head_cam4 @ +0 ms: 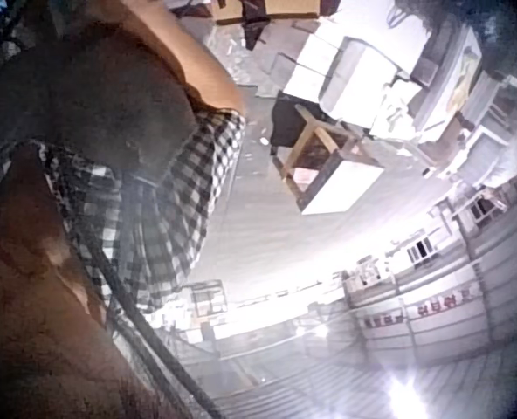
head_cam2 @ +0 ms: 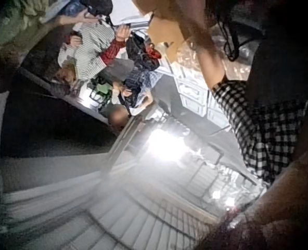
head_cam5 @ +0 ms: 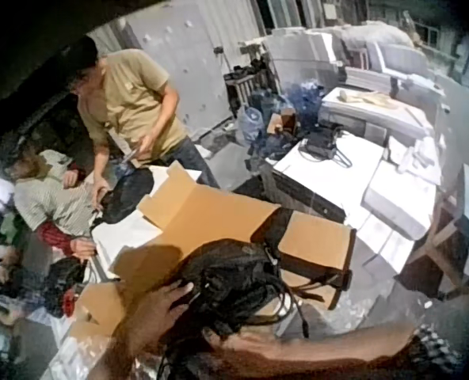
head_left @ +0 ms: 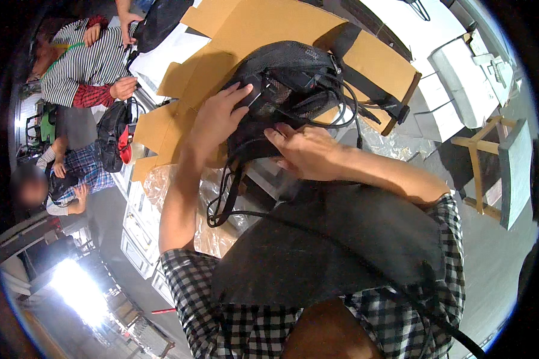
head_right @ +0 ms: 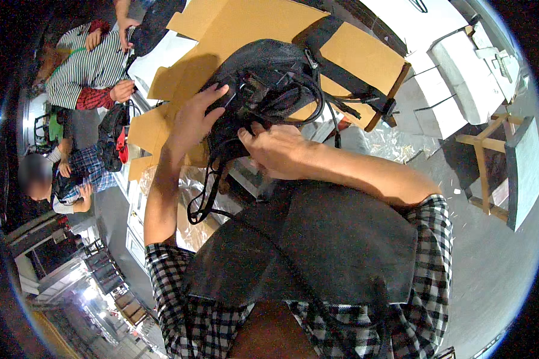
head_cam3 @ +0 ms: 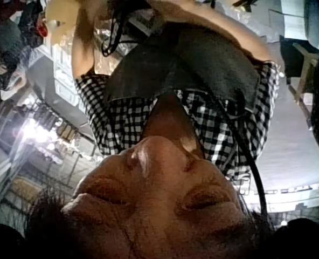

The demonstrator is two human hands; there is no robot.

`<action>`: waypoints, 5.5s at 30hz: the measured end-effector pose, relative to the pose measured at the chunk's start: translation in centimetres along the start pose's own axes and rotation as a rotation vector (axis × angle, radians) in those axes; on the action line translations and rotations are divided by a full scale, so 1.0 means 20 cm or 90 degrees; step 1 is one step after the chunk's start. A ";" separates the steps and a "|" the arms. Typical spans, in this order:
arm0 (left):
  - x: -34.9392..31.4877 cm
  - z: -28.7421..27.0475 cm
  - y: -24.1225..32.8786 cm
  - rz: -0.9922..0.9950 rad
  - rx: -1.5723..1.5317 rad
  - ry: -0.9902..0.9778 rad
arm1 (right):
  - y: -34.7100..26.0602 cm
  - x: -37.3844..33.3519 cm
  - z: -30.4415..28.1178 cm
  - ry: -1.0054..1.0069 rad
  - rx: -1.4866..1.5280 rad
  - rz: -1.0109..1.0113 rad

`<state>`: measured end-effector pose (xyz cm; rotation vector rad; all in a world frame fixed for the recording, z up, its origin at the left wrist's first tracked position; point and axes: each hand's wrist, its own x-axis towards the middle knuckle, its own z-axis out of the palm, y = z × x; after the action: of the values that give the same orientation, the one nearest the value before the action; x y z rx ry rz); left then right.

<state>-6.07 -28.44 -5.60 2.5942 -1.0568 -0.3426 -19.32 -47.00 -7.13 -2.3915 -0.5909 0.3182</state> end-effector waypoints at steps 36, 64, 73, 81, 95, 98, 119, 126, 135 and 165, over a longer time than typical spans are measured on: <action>-0.19 0.18 0.06 0.028 0.171 0.157 | -0.14 0.08 -0.47 0.019 0.010 -0.170; -0.37 0.14 -0.24 -0.125 -0.483 0.156 | 0.08 0.58 -0.37 -0.278 -0.312 -0.165; -0.33 0.13 -0.20 -0.017 -0.342 0.248 | 0.07 0.47 -0.36 -0.253 -0.349 -0.204; -0.19 0.15 -0.18 -0.075 -0.276 0.236 | 0.06 0.48 -0.34 -0.176 -0.347 -0.258; -0.16 0.13 -0.17 -0.235 -0.436 0.313 | 0.00 0.44 -0.34 -0.173 -0.447 -0.228; -0.17 0.12 -0.14 -0.260 -0.452 0.289 | 0.00 0.43 -0.34 -0.156 -0.432 -0.222; -0.06 0.09 -0.11 -0.077 -0.330 0.264 | 0.06 0.24 -0.30 0.017 -0.393 -0.277; -0.08 0.09 -0.07 -0.080 -0.382 0.200 | 0.08 0.21 -0.27 0.064 -0.362 -0.303; -0.09 0.03 -0.04 -0.120 -0.384 0.120 | 0.07 0.22 -0.31 0.044 -0.281 -0.286; -0.06 0.07 -0.03 -0.100 -0.392 0.235 | 0.09 0.19 -0.27 0.082 -0.266 -0.306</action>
<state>-7.02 -27.40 -7.03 2.0722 -0.5134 -0.1756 -13.37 -49.38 -4.44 -2.5247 -1.2352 -0.1867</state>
